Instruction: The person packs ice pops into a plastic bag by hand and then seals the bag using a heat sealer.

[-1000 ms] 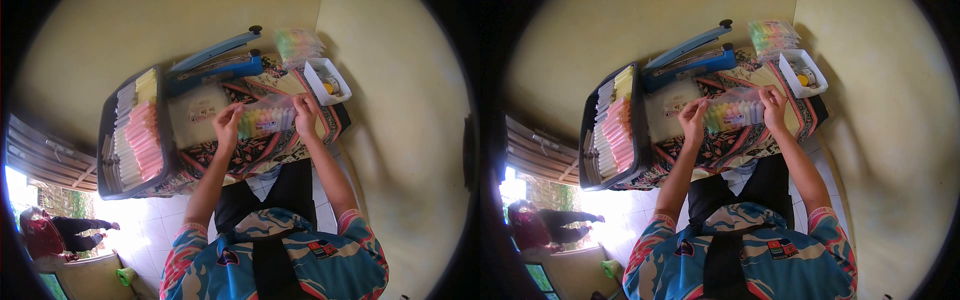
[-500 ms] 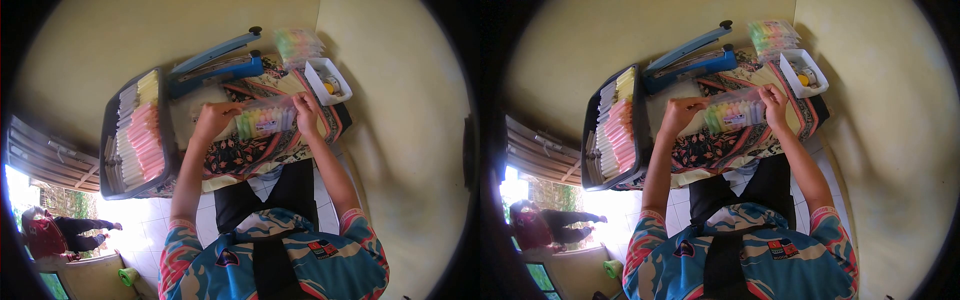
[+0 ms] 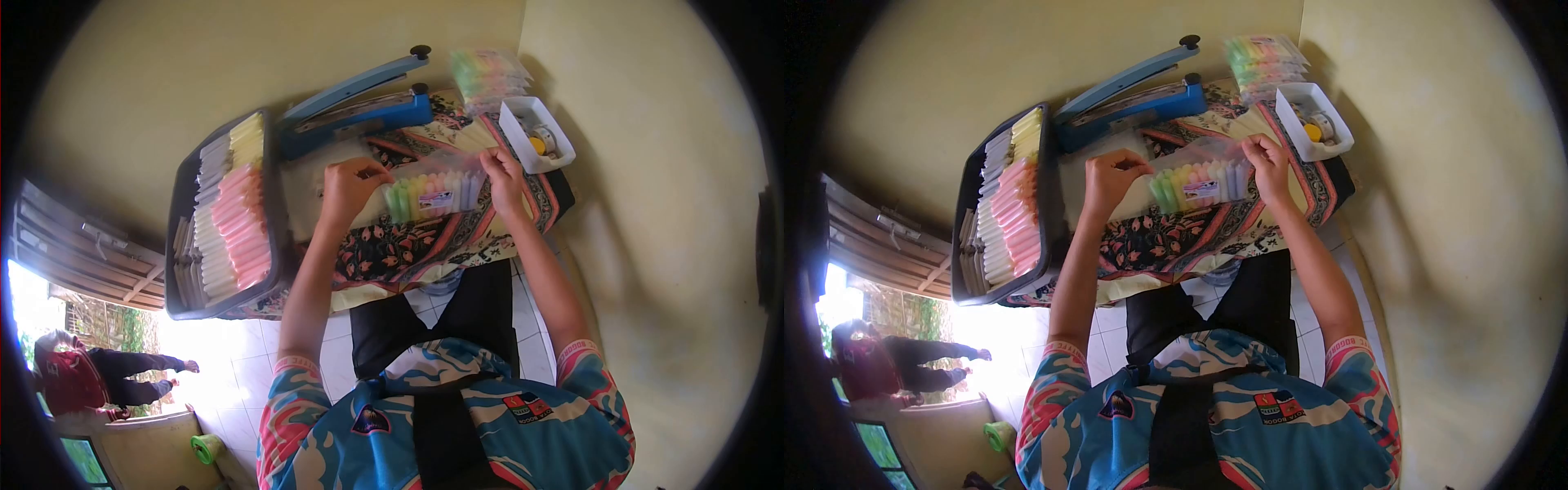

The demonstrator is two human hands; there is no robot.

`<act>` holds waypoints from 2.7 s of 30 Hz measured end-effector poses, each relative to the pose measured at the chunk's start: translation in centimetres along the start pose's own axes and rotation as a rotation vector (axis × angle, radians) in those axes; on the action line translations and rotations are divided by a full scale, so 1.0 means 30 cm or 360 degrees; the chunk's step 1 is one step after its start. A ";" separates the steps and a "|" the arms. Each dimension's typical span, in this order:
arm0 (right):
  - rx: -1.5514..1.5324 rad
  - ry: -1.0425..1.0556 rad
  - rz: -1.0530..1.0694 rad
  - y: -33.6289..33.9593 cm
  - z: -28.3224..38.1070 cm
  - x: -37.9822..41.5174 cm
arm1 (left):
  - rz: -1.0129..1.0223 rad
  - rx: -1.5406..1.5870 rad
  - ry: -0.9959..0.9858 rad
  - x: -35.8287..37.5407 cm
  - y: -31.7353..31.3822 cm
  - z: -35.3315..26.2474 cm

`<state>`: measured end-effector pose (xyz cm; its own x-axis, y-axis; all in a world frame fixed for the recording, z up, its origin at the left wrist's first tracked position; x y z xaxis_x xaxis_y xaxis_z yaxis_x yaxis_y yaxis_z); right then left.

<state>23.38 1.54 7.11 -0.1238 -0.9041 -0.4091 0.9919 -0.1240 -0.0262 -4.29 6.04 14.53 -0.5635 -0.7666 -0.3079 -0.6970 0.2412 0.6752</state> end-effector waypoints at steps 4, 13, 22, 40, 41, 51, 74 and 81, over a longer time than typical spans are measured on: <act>0.0072 0.0053 0.0019 -0.009 0.013 -0.007 | -0.0075 0.0300 -0.0003 0.000 -0.040 0.058; 0.0089 0.0057 0.0134 0.021 -0.011 -0.006 | -0.0046 0.0484 0.0290 0.007 -0.060 0.069; -0.0479 -0.0021 0.0285 -0.011 -0.011 0.019 | -0.0176 0.0961 0.0233 0.026 -0.127 0.114; 0.0012 -0.0058 0.0159 0.006 -0.027 0.008 | -0.0229 0.1033 0.0021 0.066 -0.183 0.120; 0.0046 -0.0059 0.0144 0.006 -0.026 0.010 | -0.0279 0.1047 -0.0066 0.070 -0.186 0.112; -0.0066 0.0001 0.0025 -0.020 -0.038 -0.008 | -0.0283 0.1678 0.0204 0.057 -0.279 0.230; 0.0130 -0.0126 0.0532 -0.134 0.005 -0.258 | -0.0475 0.1534 0.0336 -0.014 -0.026 0.255; 0.0079 -0.0311 0.0683 -0.160 -0.033 -0.323 | -0.0508 0.1480 0.0314 -0.042 0.012 0.316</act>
<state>19.86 11.31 10.31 0.2893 -0.9373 -0.1943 0.9527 0.2623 0.1533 -8.04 12.72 8.82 -0.2646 -0.9412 -0.2099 -0.9200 0.3116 -0.2377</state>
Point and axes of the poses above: each hand's wrist, its own x-axis away from the middle knuckle, its own y-axis out of the back of the hand, z = x × y, the point moved 4 cm from there along -x, towards the middle knuckle, and after that the axes turned 13 degrees about z, right-handed, at the moved point
